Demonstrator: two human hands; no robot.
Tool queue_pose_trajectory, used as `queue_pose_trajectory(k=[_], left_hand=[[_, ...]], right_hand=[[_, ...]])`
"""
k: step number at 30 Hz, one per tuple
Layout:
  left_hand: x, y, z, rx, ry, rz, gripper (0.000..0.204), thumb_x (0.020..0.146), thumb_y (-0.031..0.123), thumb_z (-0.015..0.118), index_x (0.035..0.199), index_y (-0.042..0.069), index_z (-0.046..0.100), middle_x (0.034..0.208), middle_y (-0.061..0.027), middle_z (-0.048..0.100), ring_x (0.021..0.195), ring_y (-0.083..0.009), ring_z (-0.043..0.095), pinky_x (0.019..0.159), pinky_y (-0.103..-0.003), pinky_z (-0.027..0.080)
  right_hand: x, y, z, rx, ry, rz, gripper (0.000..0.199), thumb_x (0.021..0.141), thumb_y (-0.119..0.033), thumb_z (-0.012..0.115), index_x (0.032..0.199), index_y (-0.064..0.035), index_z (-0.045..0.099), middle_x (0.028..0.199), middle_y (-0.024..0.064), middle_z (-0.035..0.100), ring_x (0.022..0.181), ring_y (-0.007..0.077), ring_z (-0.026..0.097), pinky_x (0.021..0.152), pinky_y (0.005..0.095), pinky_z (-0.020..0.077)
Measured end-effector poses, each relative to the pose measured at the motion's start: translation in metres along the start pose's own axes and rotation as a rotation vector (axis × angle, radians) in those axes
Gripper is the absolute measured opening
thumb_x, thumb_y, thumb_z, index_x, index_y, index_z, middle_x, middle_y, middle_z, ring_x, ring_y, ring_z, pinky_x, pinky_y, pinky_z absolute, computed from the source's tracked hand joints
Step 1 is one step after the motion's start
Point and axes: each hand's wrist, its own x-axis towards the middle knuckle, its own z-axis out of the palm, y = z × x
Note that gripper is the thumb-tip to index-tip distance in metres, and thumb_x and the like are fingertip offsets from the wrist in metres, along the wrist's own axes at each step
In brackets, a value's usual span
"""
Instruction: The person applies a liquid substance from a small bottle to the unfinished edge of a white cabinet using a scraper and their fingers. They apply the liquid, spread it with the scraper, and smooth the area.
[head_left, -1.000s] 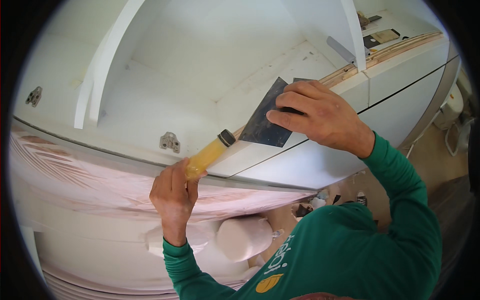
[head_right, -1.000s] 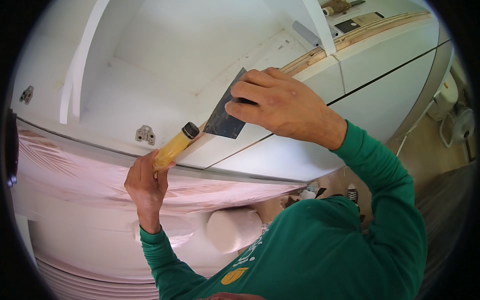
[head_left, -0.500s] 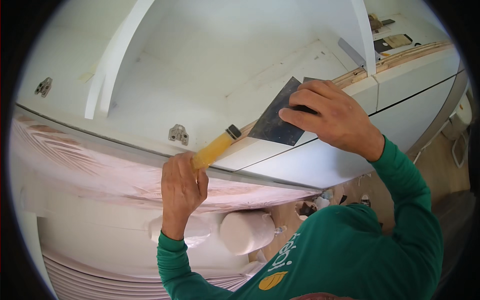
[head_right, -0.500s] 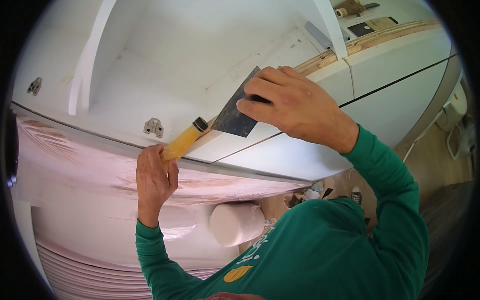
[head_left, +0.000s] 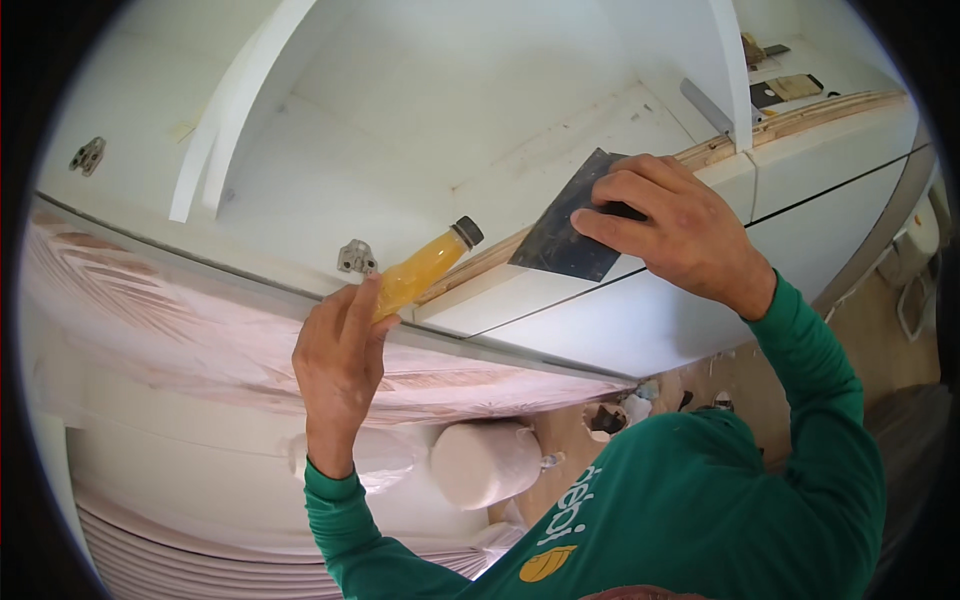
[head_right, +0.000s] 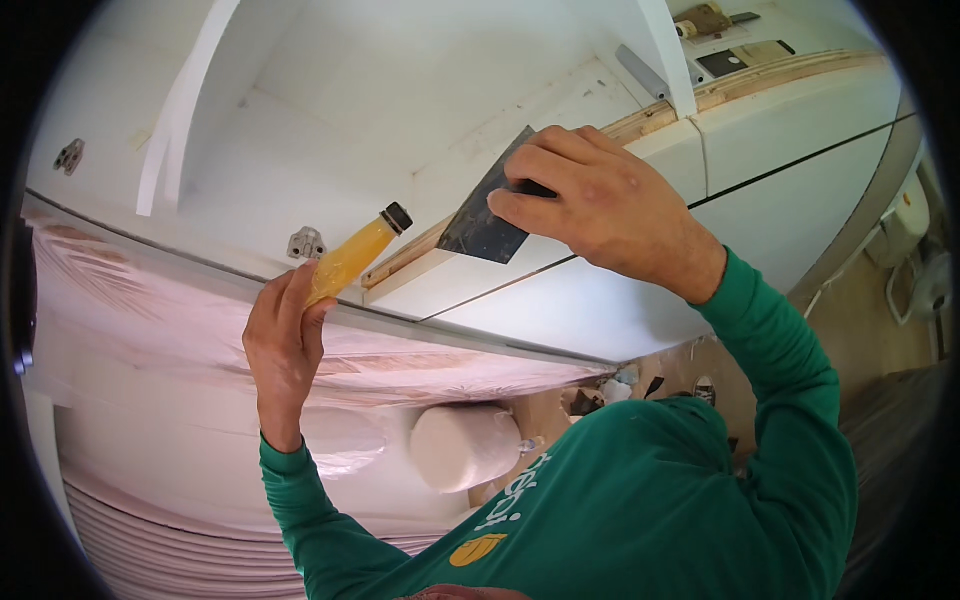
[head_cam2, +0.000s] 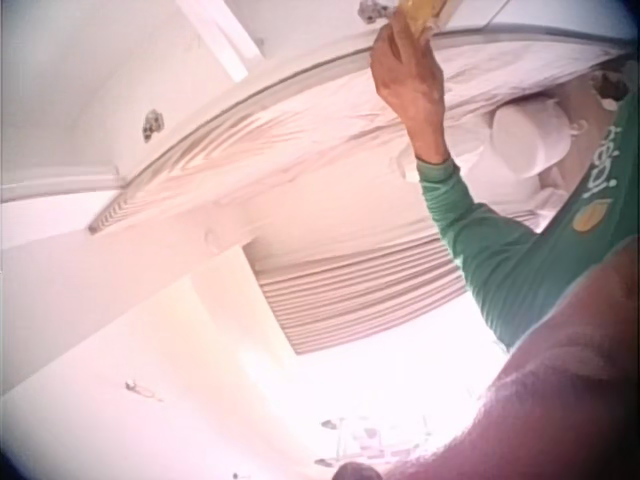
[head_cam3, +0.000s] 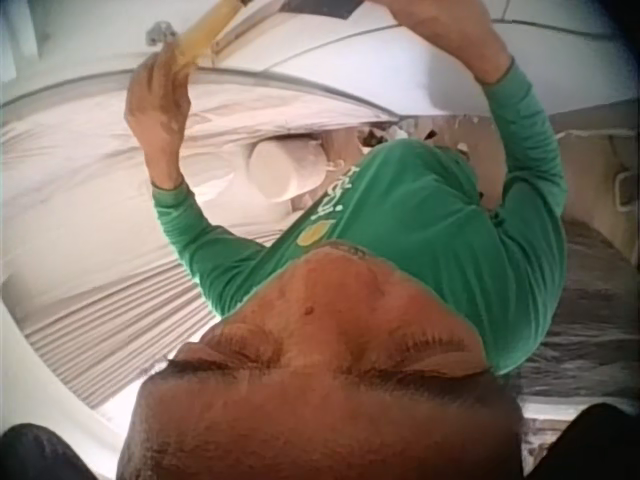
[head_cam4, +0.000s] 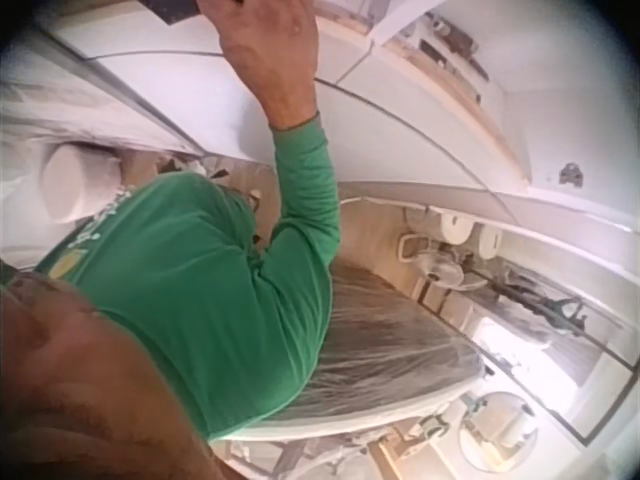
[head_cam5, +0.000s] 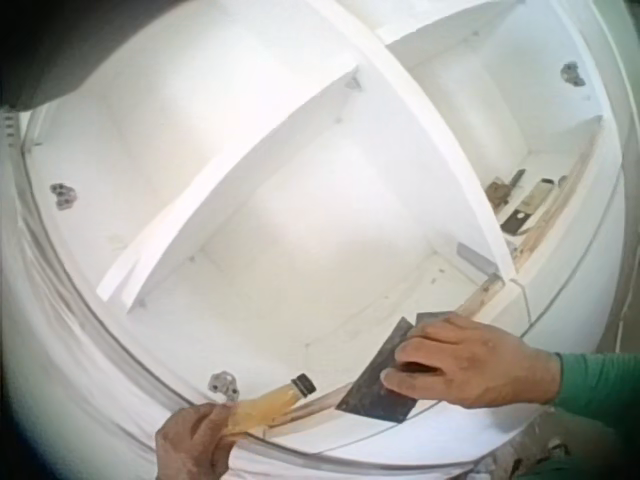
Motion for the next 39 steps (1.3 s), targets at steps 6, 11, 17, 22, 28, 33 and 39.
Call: queue_pose_trajectory(k=[6,11,17,22,28,33,39], left_hand=[[0.002,-0.011,0.003,-0.213,0.007,-0.057,0.038,0.092,0.005,0.084,0.129,0.003,0.076,0.106,-0.0161,0.076,0.084,-0.0352,0.071,0.072,-0.041,0.059],[-0.002,-0.013,0.004,-0.326,-0.008,-0.093,0.035,0.092,0.004,0.084,0.126,0.002,0.076,0.103,-0.0165,0.076,0.08,-0.0345,0.071,0.07,-0.039,0.058],[0.002,-0.012,0.001,-0.366,-0.004,-0.103,0.035,0.091,0.003,0.083,0.125,0.0,0.076,0.101,-0.0169,0.075,0.078,-0.0337,0.07,0.069,-0.037,0.057],[0.003,-0.014,-0.001,-0.377,-0.022,-0.091,0.035,0.091,0.003,0.083,0.125,0.001,0.076,0.101,-0.0166,0.075,0.078,-0.0337,0.069,0.069,-0.037,0.057],[-0.001,-0.019,0.0,-0.558,-0.035,-0.083,0.036,0.09,-0.002,0.081,0.126,0.001,0.077,0.109,-0.0154,0.076,0.088,-0.0293,0.071,0.075,-0.033,0.057],[-0.011,-0.023,-0.004,-0.703,-0.008,-0.127,0.037,0.092,-0.005,0.079,0.128,0.0,0.076,0.114,-0.0148,0.075,0.095,-0.0247,0.07,0.082,-0.031,0.056],[-0.014,-0.024,-0.006,-0.786,0.009,-0.142,0.039,0.091,-0.004,0.081,0.129,-0.001,0.076,0.113,-0.0142,0.076,0.096,-0.0233,0.07,0.083,-0.031,0.056]], right_hand=[[-0.001,0.001,0.006,-0.007,0.038,-0.01,0.027,0.085,-0.01,0.071,0.112,-0.014,0.071,0.113,0.0021,0.064,0.112,0.0226,0.065,0.095,0.0367,0.0541],[0.001,0.003,0.006,-0.051,0.09,-0.017,0.027,0.087,-0.01,0.071,0.113,-0.0145,0.072,0.114,0.0022,0.065,0.115,0.0224,0.065,0.097,0.0368,0.054],[0.005,0.0,0.014,-0.047,0.057,0.0,0.026,0.088,-0.011,0.072,0.114,-0.0149,0.074,0.115,0.0017,0.066,0.116,0.0217,0.065,0.098,0.0375,0.0539],[0.009,0.001,0.017,-0.003,0.066,0.026,0.023,0.09,-0.011,0.073,0.113,-0.0164,0.075,0.114,0.0004,0.066,0.116,0.0222,0.065,0.098,0.0376,0.0547],[0.014,0.017,0.011,0.398,0.014,0.04,0.038,0.083,0.009,0.074,0.112,-0.0142,0.081,0.116,0.0038,0.072,0.116,0.0281,0.071,0.094,0.041,0.0613],[0.022,0.018,-0.001,0.612,0.067,-0.001,0.045,0.081,0.02,0.073,0.11,-0.0124,0.086,0.116,0.0056,0.075,0.116,0.0308,0.074,0.092,0.0405,0.0647],[0.022,0.021,0.005,0.682,0.108,0.027,0.05,0.081,0.022,0.071,0.112,-0.0135,0.087,0.118,0.0059,0.076,0.115,0.0314,0.075,0.095,0.0404,0.0655]])
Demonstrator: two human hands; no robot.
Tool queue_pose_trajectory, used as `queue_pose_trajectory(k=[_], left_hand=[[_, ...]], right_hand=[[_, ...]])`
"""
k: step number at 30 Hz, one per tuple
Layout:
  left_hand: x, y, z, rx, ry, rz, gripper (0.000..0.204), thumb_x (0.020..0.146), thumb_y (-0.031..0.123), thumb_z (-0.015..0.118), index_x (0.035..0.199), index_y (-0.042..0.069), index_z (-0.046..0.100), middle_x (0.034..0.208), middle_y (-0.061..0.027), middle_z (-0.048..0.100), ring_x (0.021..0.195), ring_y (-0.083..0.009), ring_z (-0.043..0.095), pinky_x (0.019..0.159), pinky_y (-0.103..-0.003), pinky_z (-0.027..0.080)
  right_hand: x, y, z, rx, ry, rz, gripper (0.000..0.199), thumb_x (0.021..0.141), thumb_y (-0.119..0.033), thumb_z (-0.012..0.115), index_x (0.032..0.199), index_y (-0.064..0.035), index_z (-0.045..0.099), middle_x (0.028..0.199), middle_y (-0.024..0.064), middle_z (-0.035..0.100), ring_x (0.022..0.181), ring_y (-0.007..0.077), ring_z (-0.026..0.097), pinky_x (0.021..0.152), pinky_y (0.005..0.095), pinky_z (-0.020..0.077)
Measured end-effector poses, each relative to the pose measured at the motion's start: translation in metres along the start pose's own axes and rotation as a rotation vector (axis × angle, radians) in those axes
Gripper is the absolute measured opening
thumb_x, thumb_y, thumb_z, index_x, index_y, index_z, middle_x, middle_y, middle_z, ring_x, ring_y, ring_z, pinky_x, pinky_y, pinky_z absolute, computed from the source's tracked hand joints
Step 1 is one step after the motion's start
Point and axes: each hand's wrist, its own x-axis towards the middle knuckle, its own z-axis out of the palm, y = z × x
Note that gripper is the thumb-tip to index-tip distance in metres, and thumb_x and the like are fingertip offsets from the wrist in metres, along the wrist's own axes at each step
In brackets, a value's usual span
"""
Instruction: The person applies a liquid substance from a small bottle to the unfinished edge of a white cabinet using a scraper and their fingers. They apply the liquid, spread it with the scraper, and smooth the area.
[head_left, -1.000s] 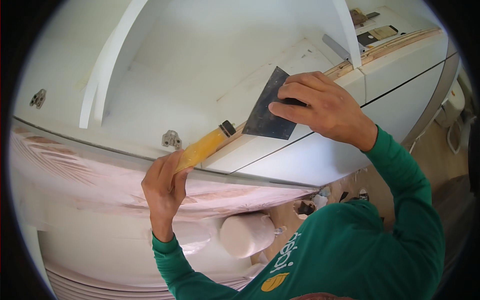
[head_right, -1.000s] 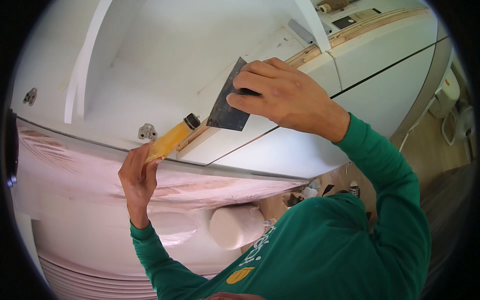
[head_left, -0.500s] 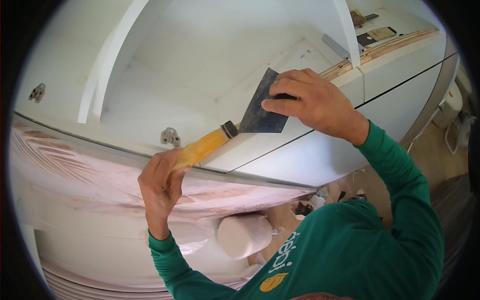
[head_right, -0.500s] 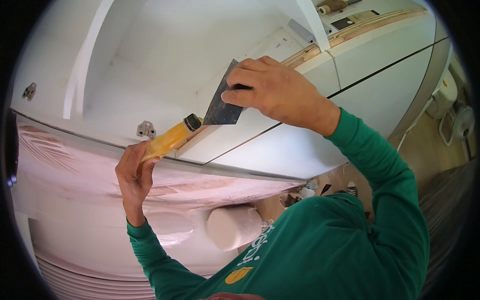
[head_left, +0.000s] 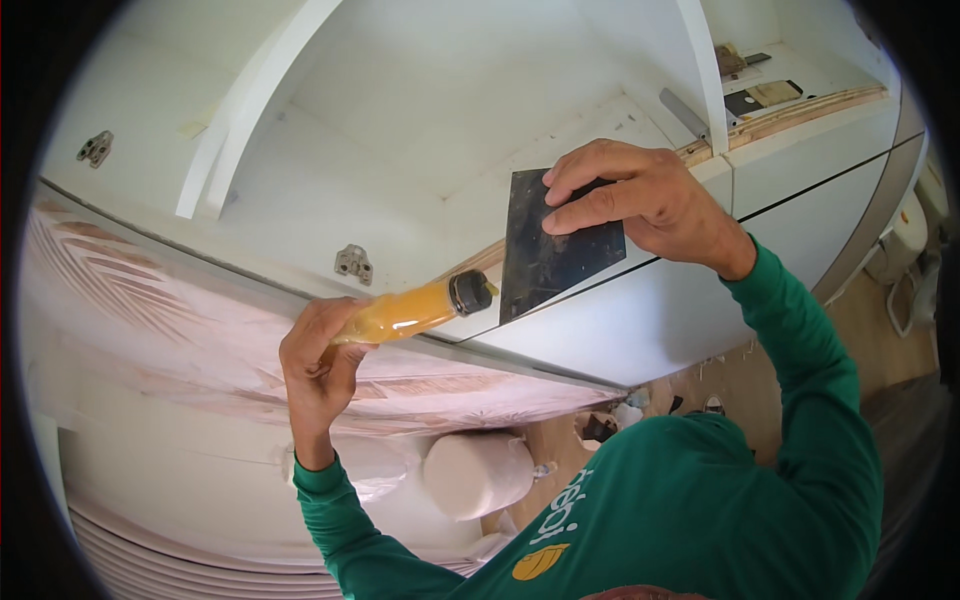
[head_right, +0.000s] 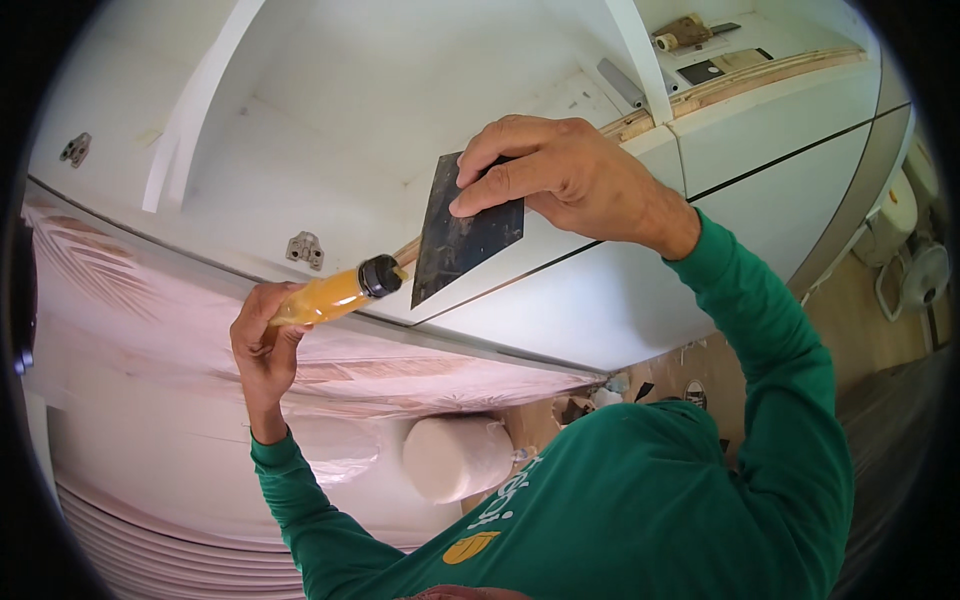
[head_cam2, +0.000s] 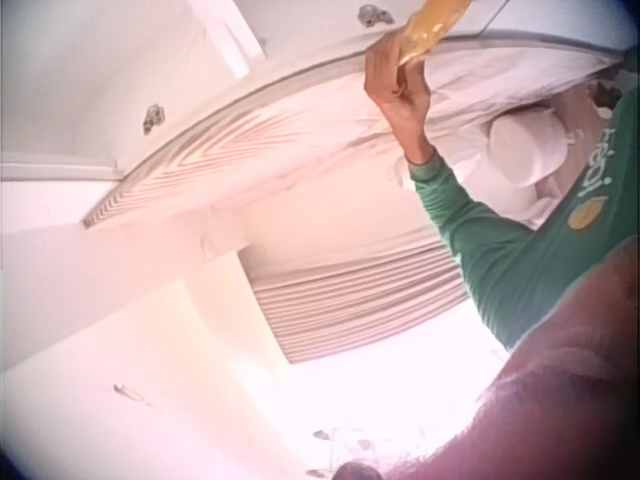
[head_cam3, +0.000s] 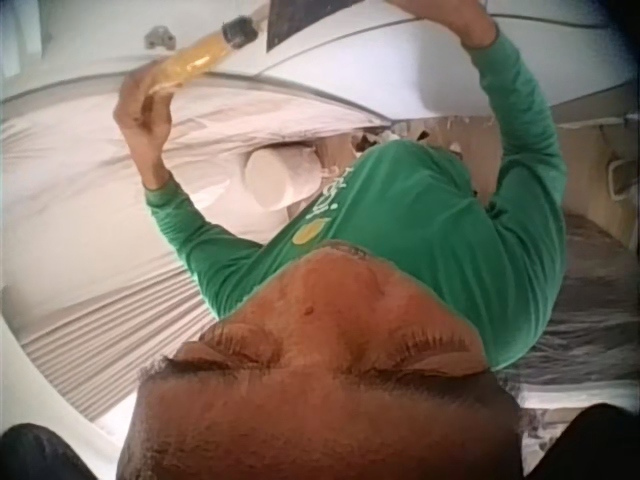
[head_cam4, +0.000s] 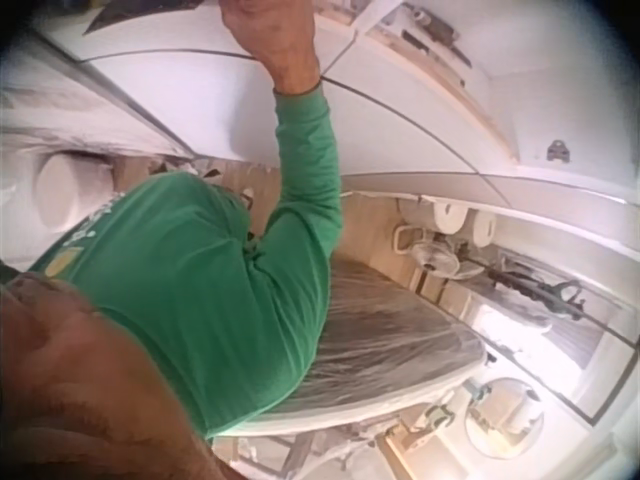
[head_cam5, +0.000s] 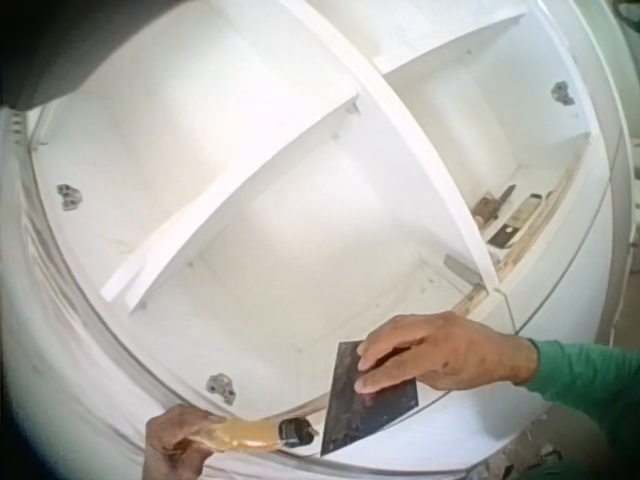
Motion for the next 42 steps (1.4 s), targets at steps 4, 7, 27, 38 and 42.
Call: queue_pose_trajectory(k=[4,7,27,38,42], left_hand=[[-0.001,0.003,-0.004,0.001,-0.044,0.012,0.037,0.092,-0.003,0.081,0.129,-0.002,0.076,0.115,-0.015,0.075,0.098,-0.0227,0.069,0.083,-0.03,0.057],[-0.003,-0.002,-0.005,-0.006,-0.085,0.027,0.033,0.098,0.002,0.079,0.131,-0.002,0.075,0.12,-0.0152,0.072,0.102,-0.0208,0.069,0.083,-0.03,0.058],[0.002,-0.003,-0.006,-0.011,-0.134,-0.017,0.041,0.091,-0.004,0.081,0.132,0.001,0.076,0.117,-0.0159,0.074,0.101,-0.0226,0.069,0.085,-0.031,0.058],[0.0,-0.006,-0.004,0.013,-0.142,0.091,0.043,0.084,-0.008,0.082,0.126,0.003,0.078,0.115,-0.0159,0.078,0.1,-0.0296,0.075,0.082,-0.036,0.06],[-0.029,-0.006,0.013,0.022,-0.067,0.097,0.038,0.085,-0.006,0.081,0.122,0.003,0.079,0.118,-0.017,0.08,0.103,-0.0313,0.076,0.086,-0.038,0.06]], right_hand=[[0.002,0.004,0.002,0.041,-0.006,-0.003,0.06,0.074,0.025,0.063,0.114,-0.0133,0.086,0.119,0.0063,0.074,0.113,0.0301,0.074,0.094,0.0391,0.0649],[0.004,0.004,0.003,0.066,-0.012,0.0,0.065,0.07,0.026,0.059,0.115,-0.0126,0.085,0.12,0.0063,0.073,0.113,0.0295,0.073,0.093,0.0388,0.0642],[0.008,0.01,-0.002,0.101,-0.032,0.009,0.067,0.068,0.027,0.054,0.111,-0.0106,0.087,0.117,0.0076,0.075,0.111,0.029,0.075,0.094,0.0371,0.0638],[0.018,0.006,0.003,0.215,-0.011,0.008,0.067,0.066,0.028,0.048,0.109,-0.0063,0.086,0.117,0.0109,0.075,0.111,0.0294,0.075,0.096,0.0367,0.0625],[0.017,-0.018,0.0,-0.049,0.045,0.022,0.064,0.07,0.024,0.051,0.113,-0.0067,0.085,0.115,0.0115,0.074,0.108,0.0314,0.074,0.092,0.0394,0.0611]])
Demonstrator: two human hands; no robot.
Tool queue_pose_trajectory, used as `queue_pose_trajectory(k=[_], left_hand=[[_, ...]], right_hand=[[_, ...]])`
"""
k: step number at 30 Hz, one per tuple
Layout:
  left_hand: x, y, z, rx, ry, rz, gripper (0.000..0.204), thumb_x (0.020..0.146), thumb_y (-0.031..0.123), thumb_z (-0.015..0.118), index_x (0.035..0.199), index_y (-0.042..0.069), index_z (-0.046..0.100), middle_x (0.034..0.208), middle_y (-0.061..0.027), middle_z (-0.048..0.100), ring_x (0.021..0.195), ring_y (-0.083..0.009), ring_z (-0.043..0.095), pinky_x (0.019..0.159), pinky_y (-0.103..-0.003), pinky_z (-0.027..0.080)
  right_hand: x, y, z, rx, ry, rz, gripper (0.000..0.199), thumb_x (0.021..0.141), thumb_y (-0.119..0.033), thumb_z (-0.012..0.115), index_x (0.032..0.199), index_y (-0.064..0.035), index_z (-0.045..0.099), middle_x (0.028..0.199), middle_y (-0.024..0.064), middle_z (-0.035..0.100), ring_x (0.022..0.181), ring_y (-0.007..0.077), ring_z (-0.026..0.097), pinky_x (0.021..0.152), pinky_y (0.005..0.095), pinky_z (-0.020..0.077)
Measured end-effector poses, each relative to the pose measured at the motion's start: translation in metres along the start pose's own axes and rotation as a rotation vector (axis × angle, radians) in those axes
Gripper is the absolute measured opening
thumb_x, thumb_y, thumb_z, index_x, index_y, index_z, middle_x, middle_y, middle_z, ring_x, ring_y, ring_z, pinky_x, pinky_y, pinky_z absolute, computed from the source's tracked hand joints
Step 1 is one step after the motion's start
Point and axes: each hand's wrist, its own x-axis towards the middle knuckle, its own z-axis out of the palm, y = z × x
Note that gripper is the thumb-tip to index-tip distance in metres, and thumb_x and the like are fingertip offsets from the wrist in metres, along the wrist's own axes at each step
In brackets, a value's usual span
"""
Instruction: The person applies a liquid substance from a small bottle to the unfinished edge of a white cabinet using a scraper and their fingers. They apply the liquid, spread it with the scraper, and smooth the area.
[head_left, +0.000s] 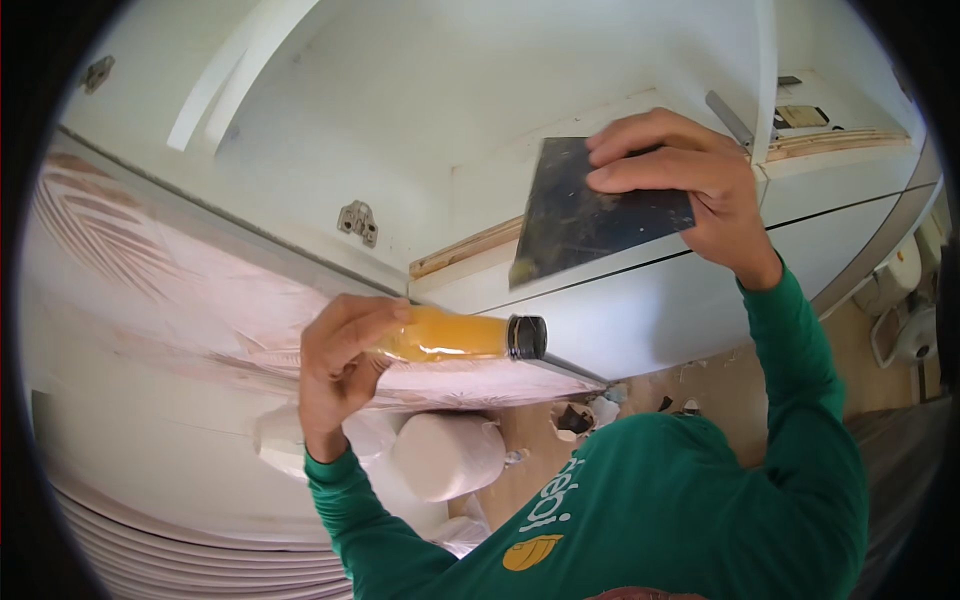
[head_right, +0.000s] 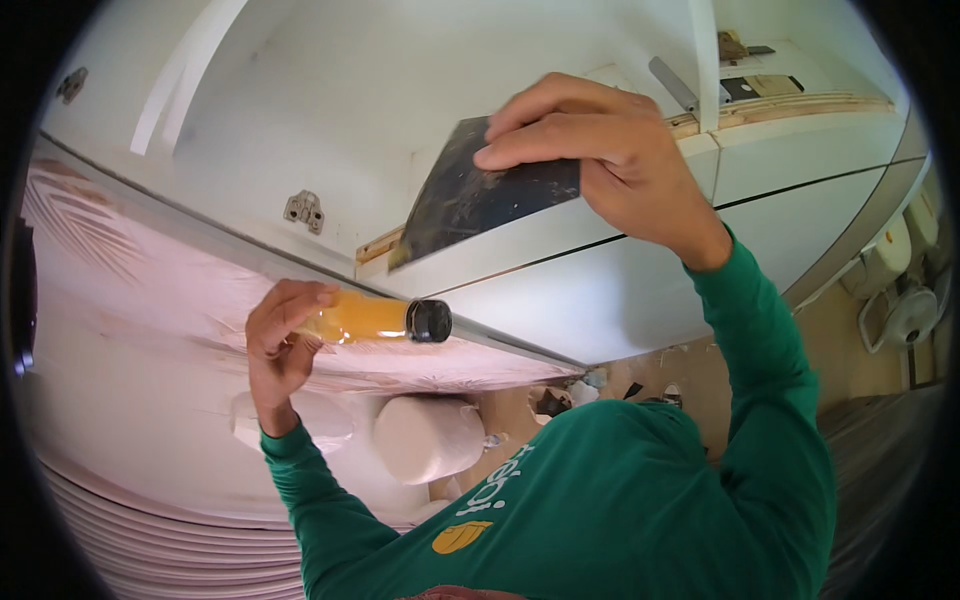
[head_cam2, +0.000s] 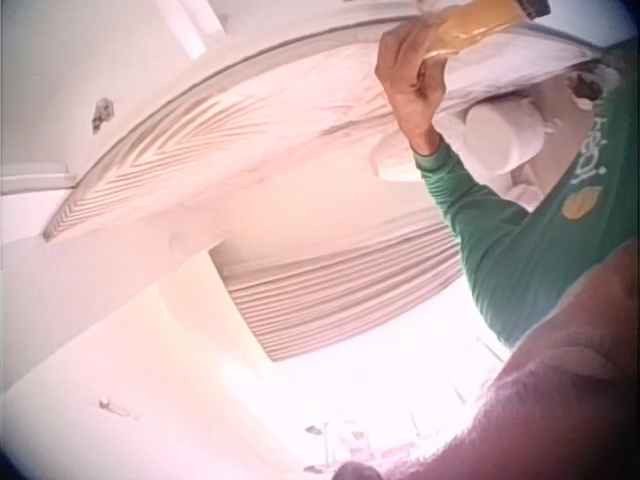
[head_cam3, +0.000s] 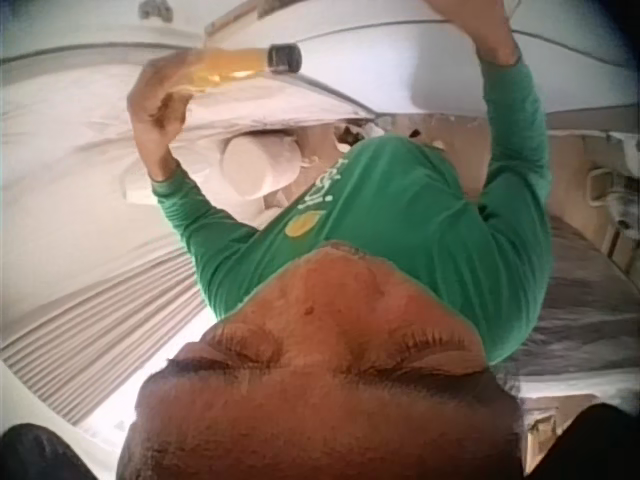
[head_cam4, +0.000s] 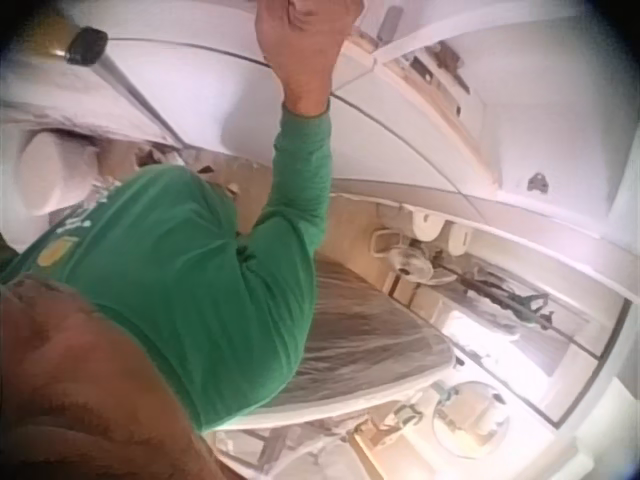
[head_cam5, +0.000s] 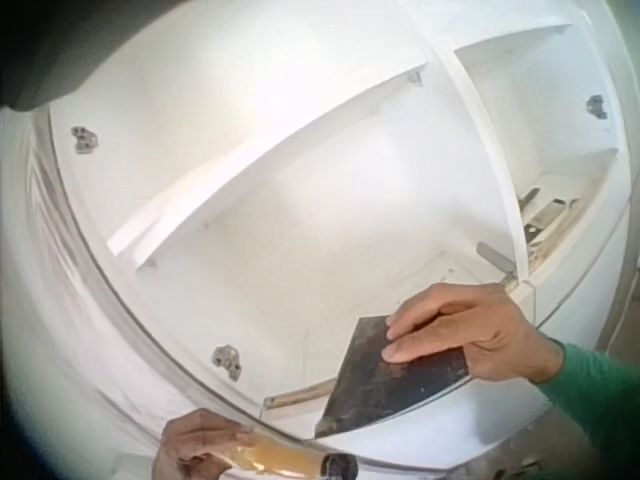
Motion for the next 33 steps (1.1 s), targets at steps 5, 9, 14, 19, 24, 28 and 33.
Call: queue_pose_trajectory(k=[5,9,14,19,24,28,33], left_hand=[[-0.101,-0.014,0.059,-0.095,0.468,-0.134,0.031,0.093,0.003,0.073,0.124,0.002,0.074,0.116,-0.0202,0.08,0.1,-0.033,0.075,0.089,-0.042,0.06],[-0.169,-0.029,0.128,-0.405,0.967,-0.363,0.028,0.103,0.02,0.075,0.124,0.003,0.066,0.117,-0.0219,0.075,0.094,-0.0307,0.074,0.086,-0.041,0.06],[-0.185,-0.04,0.162,-0.483,1.082,-0.282,0.042,0.106,0.036,0.076,0.131,0.007,0.061,0.119,-0.0192,0.07,0.09,-0.0312,0.074,0.079,-0.043,0.062],[-0.189,-0.047,0.173,-0.743,1.061,-0.208,0.06,0.097,0.037,0.085,0.139,0.003,0.059,0.127,-0.0186,0.066,0.102,-0.0324,0.073,0.089,-0.044,0.063],[-0.197,-0.063,0.18,-0.761,1.01,-0.213,0.058,0.102,0.046,0.079,0.144,0.013,0.056,0.125,-0.0188,0.068,0.096,-0.0334,0.073,0.082,-0.043,0.062],[-0.198,-0.067,0.182,-0.894,1.054,-0.269,0.06,0.097,0.04,0.086,0.136,0.001,0.063,0.125,-0.0181,0.068,0.101,-0.0334,0.074,0.088,-0.043,0.063],[-0.198,-0.07,0.182,-0.905,1.069,-0.288,0.065,0.095,0.044,0.088,0.136,0.0,0.064,0.126,-0.0183,0.068,0.1,-0.0326,0.073,0.089,-0.042,0.062]], right_hand=[[0.001,-0.069,-0.001,-0.735,-0.216,-0.096,0.038,0.082,0.002,0.072,0.117,-0.0085,0.081,0.107,0.0057,0.07,0.097,0.0269,0.069,0.081,0.0394,0.0541],[0.014,-0.101,0.02,-0.937,-0.462,-0.081,0.04,0.079,-0.009,0.076,0.118,-0.005,0.079,0.103,0.0067,0.067,0.093,0.0261,0.067,0.08,0.0391,0.0536],[0.04,-0.114,0.044,-1.006,-0.645,-0.014,0.035,0.08,-0.008,0.075,0.115,-0.0049,0.077,0.097,0.0066,0.062,0.092,0.0268,0.065,0.08,0.0403,0.0545],[0.042,-0.107,0.052,-0.921,-0.707,0.111,0.023,0.085,-0.007,0.07,0.108,-0.0058,0.072,0.101,0.0062,0.062,0.097,0.0265,0.065,0.083,0.0414,0.0561],[0.044,-0.096,0.058,-0.939,-0.719,0.179,0.019,0.086,-0.004,0.068,0.106,-0.0036,0.07,0.102,0.008,0.063,0.099,0.0299,0.065,0.084,0.0445,0.0572],[0.053,-0.083,0.055,-0.898,-0.694,0.21,0.016,0.09,-0.002,0.069,0.105,-0.002,0.071,0.103,0.0107,0.064,0.096,0.0345,0.065,0.081,0.0477,0.0575],[0.059,-0.078,0.047,-0.813,-0.634,0.302,0.011,0.097,-0.002,0.07,0.108,-0.0022,0.072,0.107,0.0122,0.066,0.096,0.038,0.066,0.079,0.0488,0.0569]])
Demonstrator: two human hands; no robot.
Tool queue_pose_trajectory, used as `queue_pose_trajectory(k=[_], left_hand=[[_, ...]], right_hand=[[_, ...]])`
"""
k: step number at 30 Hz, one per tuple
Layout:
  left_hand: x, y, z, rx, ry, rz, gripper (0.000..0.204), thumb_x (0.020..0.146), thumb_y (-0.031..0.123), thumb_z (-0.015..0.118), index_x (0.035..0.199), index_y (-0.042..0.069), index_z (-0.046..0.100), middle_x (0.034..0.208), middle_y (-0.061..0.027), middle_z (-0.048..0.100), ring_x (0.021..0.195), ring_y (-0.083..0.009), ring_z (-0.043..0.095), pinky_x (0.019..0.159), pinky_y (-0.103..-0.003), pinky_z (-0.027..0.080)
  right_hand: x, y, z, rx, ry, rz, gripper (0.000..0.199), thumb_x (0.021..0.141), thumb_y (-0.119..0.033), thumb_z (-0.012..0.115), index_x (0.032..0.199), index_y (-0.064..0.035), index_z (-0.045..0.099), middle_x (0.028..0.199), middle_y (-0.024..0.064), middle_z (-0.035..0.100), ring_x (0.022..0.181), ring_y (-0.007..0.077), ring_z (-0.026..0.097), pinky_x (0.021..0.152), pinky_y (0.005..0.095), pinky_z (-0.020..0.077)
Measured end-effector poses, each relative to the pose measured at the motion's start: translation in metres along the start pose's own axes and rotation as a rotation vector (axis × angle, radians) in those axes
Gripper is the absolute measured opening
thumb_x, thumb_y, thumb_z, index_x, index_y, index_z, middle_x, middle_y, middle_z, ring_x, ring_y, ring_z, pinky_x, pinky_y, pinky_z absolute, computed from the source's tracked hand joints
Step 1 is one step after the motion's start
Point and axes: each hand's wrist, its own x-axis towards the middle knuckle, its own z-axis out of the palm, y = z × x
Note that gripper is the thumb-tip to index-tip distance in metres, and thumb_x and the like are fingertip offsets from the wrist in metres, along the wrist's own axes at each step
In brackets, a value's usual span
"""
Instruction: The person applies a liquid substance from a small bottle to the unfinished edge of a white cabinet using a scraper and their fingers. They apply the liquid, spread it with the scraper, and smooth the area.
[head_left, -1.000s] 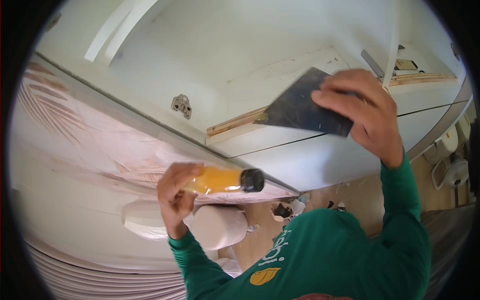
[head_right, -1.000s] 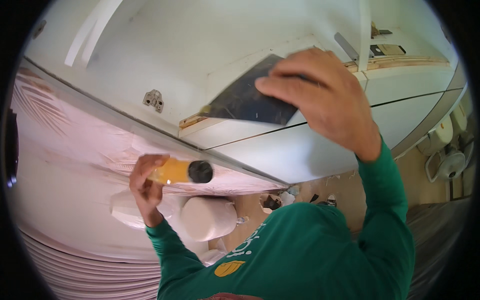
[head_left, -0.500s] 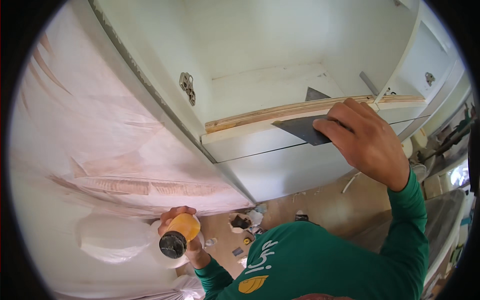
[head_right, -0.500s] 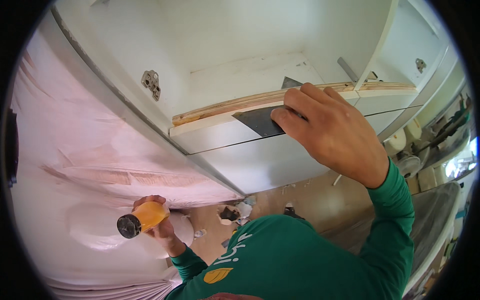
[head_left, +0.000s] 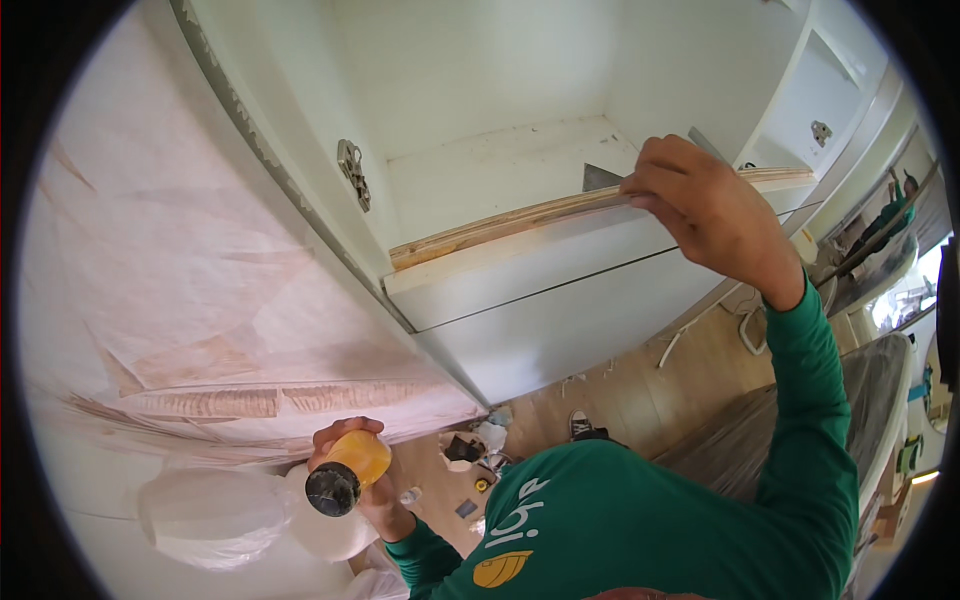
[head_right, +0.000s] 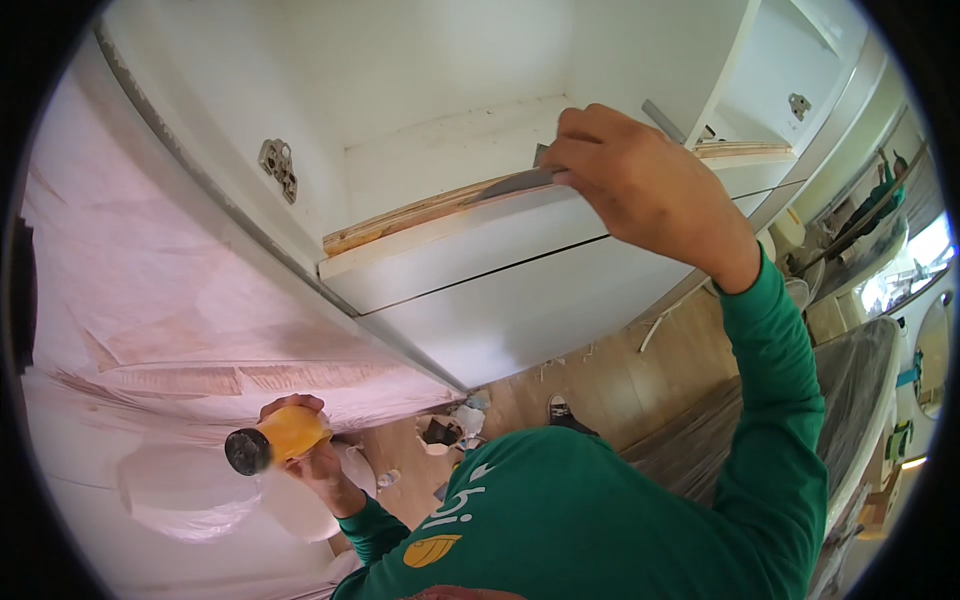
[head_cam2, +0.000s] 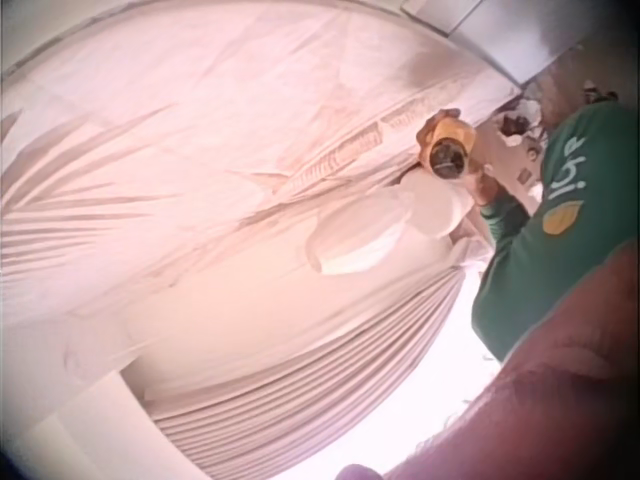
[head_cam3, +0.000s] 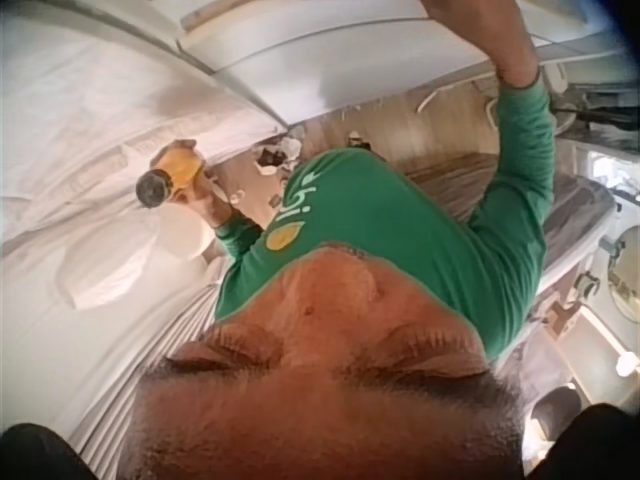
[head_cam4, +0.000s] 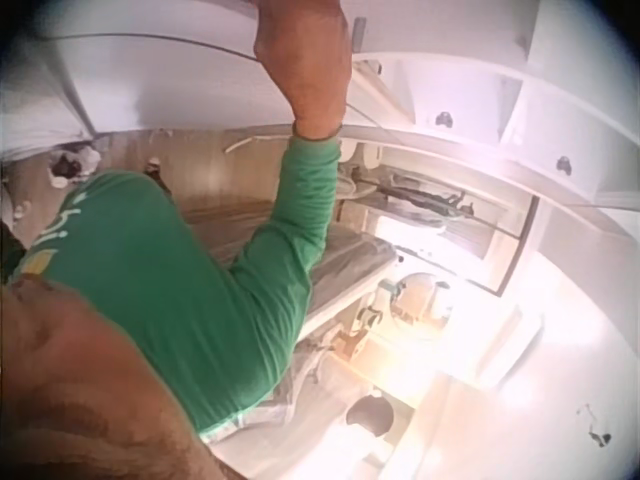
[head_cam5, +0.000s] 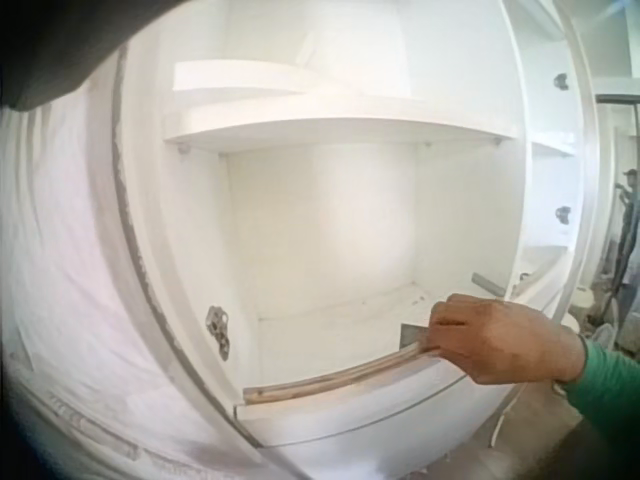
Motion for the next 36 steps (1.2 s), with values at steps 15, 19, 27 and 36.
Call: queue_pose_trajectory(k=[15,19,27,36], left_hand=[[-0.029,0.002,-0.027,0.162,-0.009,-0.005,0.058,0.103,0.052,0.077,0.143,0.014,0.059,0.13,-0.0191,0.067,0.098,-0.0339,0.073,0.087,-0.048,0.061],[-0.032,0.004,-0.029,0.22,-0.032,-0.004,0.064,0.102,0.057,0.076,0.144,0.012,0.057,0.129,-0.0196,0.067,0.097,-0.0332,0.072,0.086,-0.046,0.06],[-0.032,0.006,-0.024,0.231,-0.015,0.001,0.068,0.101,0.06,0.075,0.143,0.01,0.056,0.125,-0.0199,0.068,0.094,-0.0329,0.072,0.084,-0.046,0.059],[-0.035,0.01,-0.016,0.221,-0.005,-0.058,0.068,0.099,0.059,0.08,0.137,0.008,0.058,0.122,-0.0188,0.067,0.094,-0.0314,0.072,0.083,-0.044,0.06]], right_hand=[[-0.003,-0.024,0.007,-0.109,-0.035,-0.105,0.019,0.086,0.003,0.07,0.104,-0.0011,0.071,0.105,0.0099,0.064,0.098,0.0324,0.067,0.08,0.0471,0.0591],[-0.002,-0.021,0.004,-0.125,-0.033,-0.085,0.019,0.086,0.004,0.068,0.104,-0.0012,0.071,0.105,0.0096,0.064,0.097,0.0325,0.066,0.08,0.047,0.059],[-0.007,-0.022,-0.003,-0.077,-0.065,-0.086,0.017,0.09,0.005,0.066,0.105,-0.0008,0.069,0.105,0.0097,0.065,0.099,0.0336,0.067,0.078,0.0473,0.0587],[-0.002,-0.005,-0.005,-0.143,-0.028,-0.038,0.013,0.093,0.002,0.067,0.105,-0.0008,0.068,0.106,0.0124,0.066,0.097,0.0373,0.067,0.08,0.0495,0.0571]])
